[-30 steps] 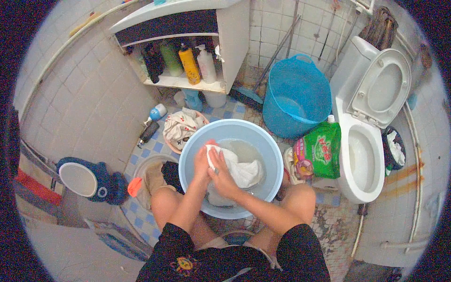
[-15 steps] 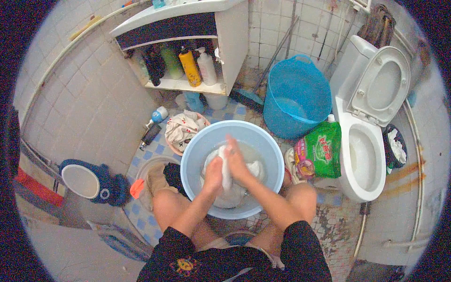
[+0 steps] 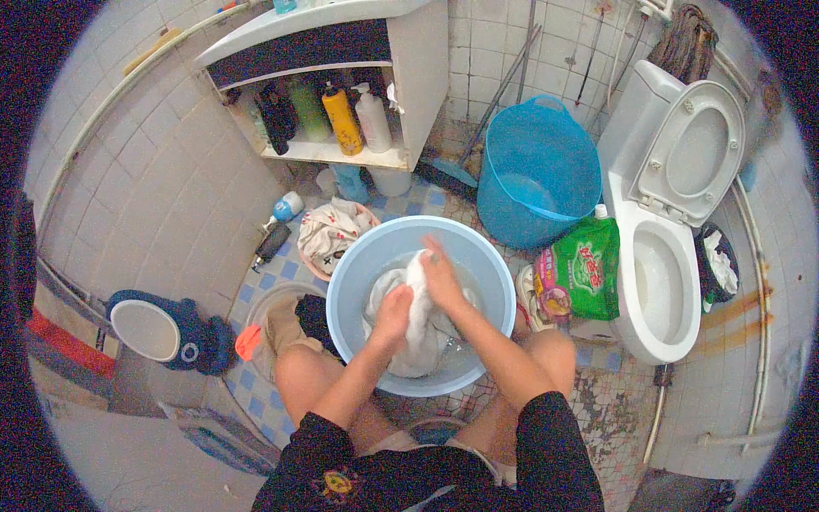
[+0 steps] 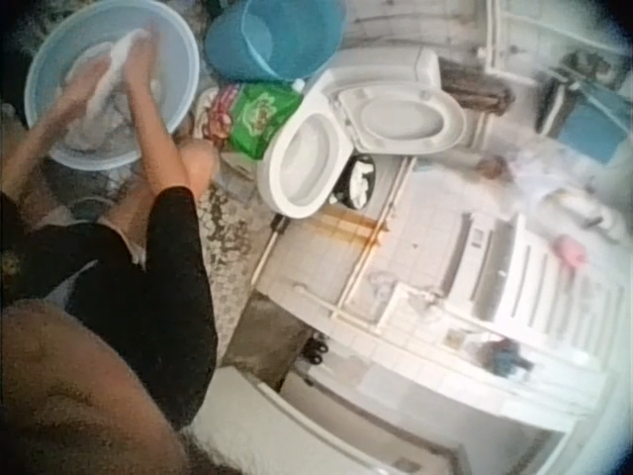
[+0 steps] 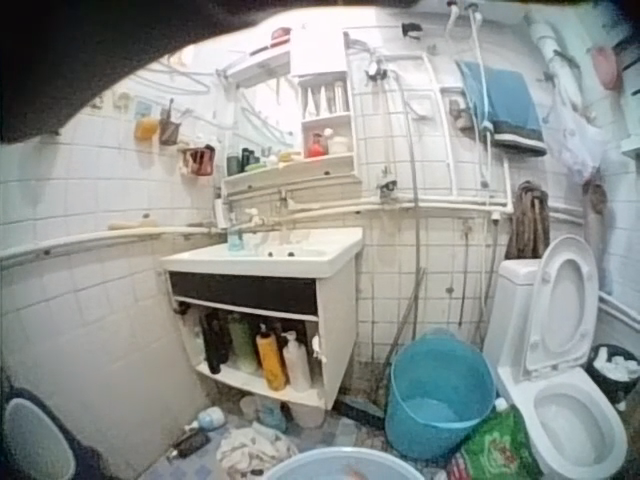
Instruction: The person washes a white cloth by hand in a basin of water, rubbing the fabric together repeatedly and then wringing it out.
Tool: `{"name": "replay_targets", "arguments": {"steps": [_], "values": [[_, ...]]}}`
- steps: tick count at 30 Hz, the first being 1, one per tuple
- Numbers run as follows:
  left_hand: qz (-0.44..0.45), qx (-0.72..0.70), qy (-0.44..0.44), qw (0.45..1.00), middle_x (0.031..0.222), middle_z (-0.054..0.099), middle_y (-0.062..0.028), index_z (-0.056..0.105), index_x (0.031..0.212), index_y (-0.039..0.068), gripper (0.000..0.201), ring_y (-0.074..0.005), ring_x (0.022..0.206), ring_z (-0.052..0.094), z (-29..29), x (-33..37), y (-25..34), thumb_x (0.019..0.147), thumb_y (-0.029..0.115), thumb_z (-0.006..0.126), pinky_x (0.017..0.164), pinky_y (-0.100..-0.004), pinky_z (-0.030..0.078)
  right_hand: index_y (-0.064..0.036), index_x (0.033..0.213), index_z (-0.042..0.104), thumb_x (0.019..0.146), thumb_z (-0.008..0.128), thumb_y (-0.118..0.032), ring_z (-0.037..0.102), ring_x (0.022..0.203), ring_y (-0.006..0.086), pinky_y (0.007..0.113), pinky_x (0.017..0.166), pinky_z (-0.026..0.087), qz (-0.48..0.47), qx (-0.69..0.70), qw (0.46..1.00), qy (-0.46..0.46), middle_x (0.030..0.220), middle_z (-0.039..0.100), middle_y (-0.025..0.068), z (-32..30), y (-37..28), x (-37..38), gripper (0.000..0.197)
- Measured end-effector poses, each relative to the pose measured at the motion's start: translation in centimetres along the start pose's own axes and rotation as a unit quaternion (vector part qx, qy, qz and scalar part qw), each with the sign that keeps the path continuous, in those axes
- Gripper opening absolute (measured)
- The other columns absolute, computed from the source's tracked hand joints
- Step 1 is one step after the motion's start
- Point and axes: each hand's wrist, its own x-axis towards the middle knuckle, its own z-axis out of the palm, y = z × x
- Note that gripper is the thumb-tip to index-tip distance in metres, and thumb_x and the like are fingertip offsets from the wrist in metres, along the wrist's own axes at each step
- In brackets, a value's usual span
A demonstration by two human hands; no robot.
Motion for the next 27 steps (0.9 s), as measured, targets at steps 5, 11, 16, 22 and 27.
{"name": "replay_targets", "arguments": {"steps": [5,11,16,22,27], "values": [[-0.020,-0.243,0.105,0.964,0.094,0.057,-0.0062,0.052,0.106,0.002,0.025,-0.0148,0.087,0.052,-2.3,1.6,0.9,0.090,0.015,0.038,0.077,-0.0277,0.042,-0.0060,0.133,0.028,0.087,0.040,-0.018,0.012,0.131,0.0334,0.039,0.107,0.008,-0.166,-0.057,0.977,-0.123,0.140,0.020,0.0147,4.6,-1.0,-5.8,0.049],[-0.036,-0.108,0.010,0.993,0.101,0.056,-0.0075,0.049,0.111,0.002,0.027,-0.0159,0.091,0.053,0.5,-0.1,-0.5,0.089,0.017,0.041,0.076,-0.0292,0.044,-0.0071,0.131,0.032,0.088,0.039,-0.018,0.020,0.129,0.0309,0.037,0.106,0.014,-0.067,-0.006,0.997,-0.026,0.137,0.027,0.0162,0.0,1.0,-0.6,0.045],[0.031,-0.141,0.094,0.985,0.098,0.056,-0.0073,0.051,0.104,0.003,0.023,-0.0163,0.089,0.054,-1.9,1.4,0.6,0.087,0.015,0.043,0.076,-0.0304,0.044,-0.0005,0.130,0.031,0.090,0.035,-0.025,0.022,0.129,0.0264,0.034,0.106,0.014,-0.192,-0.144,0.966,-0.093,0.138,0.025,0.0185,4.8,-1.5,-6.5,0.047],[0.102,0.200,-0.036,0.974,0.086,0.058,-0.0053,0.054,0.097,0.000,0.024,-0.0127,0.082,0.052,0.5,-0.5,-2.7,0.089,0.020,0.043,0.074,-0.0270,0.042,-0.0051,0.130,0.033,0.090,0.036,-0.030,0.028,0.126,0.0265,0.034,0.103,0.021,-0.054,-0.075,0.994,-0.050,0.133,0.033,0.0176,-1.7,5.3,0.7,0.047],[0.127,0.165,0.067,0.976,0.072,0.054,-0.0126,0.053,0.086,-0.002,0.023,-0.0169,0.071,0.051,-3.4,0.7,1.2,0.089,0.018,0.042,0.066,-0.0306,0.040,-0.0037,0.129,0.032,0.080,0.057,-0.035,0.054,0.098,0.0267,0.034,0.085,0.041,-0.005,-0.074,0.996,-0.050,0.110,0.054,0.0169,-3.7,-0.4,0.5,0.063]]}}
